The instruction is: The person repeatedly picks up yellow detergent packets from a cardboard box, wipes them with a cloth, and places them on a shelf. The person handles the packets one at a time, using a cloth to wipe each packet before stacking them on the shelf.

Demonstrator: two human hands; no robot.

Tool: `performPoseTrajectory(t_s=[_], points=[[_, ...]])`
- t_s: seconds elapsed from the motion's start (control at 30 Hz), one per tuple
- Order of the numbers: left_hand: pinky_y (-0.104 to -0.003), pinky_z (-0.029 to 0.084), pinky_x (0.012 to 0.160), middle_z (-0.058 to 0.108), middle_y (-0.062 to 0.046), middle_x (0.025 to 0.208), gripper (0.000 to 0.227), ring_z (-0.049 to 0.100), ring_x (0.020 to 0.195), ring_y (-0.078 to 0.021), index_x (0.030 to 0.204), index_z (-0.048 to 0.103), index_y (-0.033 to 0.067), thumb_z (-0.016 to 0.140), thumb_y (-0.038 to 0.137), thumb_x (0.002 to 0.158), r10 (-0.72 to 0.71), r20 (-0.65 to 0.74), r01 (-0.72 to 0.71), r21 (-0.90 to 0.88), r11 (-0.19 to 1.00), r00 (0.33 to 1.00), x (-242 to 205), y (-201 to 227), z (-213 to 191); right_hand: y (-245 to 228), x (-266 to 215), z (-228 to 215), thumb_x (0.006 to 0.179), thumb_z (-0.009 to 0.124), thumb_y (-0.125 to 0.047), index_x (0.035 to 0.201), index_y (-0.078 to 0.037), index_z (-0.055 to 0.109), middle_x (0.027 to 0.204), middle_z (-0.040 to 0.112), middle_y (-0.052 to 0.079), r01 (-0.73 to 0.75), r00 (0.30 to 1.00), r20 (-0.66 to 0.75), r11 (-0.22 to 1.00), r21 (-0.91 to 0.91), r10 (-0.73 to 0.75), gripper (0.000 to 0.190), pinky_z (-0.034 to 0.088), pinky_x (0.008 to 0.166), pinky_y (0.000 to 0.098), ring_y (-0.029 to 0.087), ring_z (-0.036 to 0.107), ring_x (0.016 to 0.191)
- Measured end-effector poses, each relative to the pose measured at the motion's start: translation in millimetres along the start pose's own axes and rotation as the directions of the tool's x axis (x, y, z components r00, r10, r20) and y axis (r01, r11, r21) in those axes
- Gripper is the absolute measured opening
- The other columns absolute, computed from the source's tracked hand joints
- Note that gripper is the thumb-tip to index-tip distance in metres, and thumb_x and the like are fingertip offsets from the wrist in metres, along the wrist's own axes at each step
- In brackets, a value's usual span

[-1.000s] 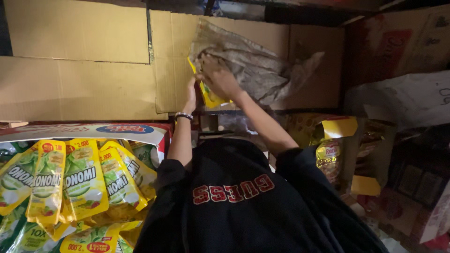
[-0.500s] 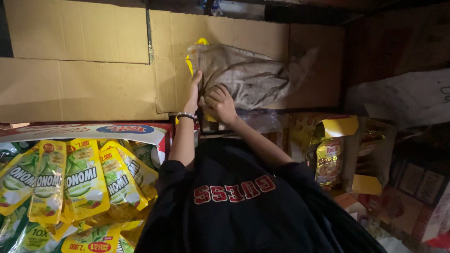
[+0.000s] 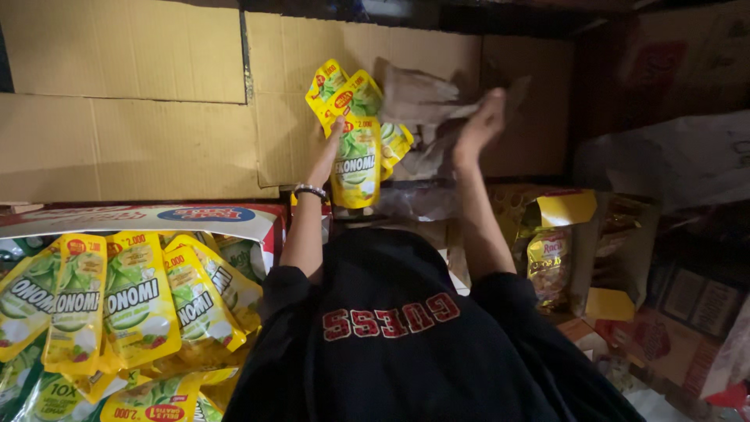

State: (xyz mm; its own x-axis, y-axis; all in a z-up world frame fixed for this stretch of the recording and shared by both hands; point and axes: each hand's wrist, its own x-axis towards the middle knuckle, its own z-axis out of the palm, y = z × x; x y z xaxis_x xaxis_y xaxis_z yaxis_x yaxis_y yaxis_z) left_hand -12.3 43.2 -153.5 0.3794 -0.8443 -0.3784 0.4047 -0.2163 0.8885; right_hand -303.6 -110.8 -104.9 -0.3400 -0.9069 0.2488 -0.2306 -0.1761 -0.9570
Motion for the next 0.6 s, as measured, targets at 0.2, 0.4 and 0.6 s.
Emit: performPoseTrajectory(t_s=[0.2,0.4,0.6], points=[[-0.034,0.052,0.098,0.071,-0.008,0.125,0.062,0.066,0.114,-0.0168,0.138,0.056,0.0054,0.068,0.049,0.096,0.016,-0.012,-0.015,0.068,0.998,1.0,-4.1,8.0,-0.5,-80.5,-3.1,6.7,0.106,0.069,-0.032,0.143,0.012,0.04,0.144,0.04,0.028,0.292,0.922,-0.112,0.854,-0.432,-0.371,0.065,0.028,0.114,0.0453,0.038,0.039,0.135],[-0.033,0.052,0.095,0.073,-0.009,0.121,0.055,0.067,0.108,-0.0156,0.132,0.062,0.0037,0.064,0.049,0.099,0.038,-0.036,-0.036,0.052,0.998,0.999,2.7,2.5,1.7,-152.1,-129.3,22.3,0.092,0.081,-0.029,0.114,-0.007,0.059,0.099,0.067,0.015,0.479,0.794,0.578,0.777,-0.409,-0.185,0.038,0.055,0.073,0.043,0.031,0.067,0.083],[-0.033,0.051,0.098,0.072,-0.009,0.125,0.059,0.066,0.113,-0.0167,0.134,0.061,0.0008,0.061,0.05,0.101,0.051,-0.053,-0.05,0.028,0.998,0.997,4.2,-0.5,0.6,-149.4,-181.8,35.4,0.073,0.084,-0.043,0.123,-0.002,0.053,0.105,0.07,0.021,0.258,0.691,0.635,0.703,-0.662,0.345,0.072,0.053,0.061,0.0532,0.044,0.07,0.081]])
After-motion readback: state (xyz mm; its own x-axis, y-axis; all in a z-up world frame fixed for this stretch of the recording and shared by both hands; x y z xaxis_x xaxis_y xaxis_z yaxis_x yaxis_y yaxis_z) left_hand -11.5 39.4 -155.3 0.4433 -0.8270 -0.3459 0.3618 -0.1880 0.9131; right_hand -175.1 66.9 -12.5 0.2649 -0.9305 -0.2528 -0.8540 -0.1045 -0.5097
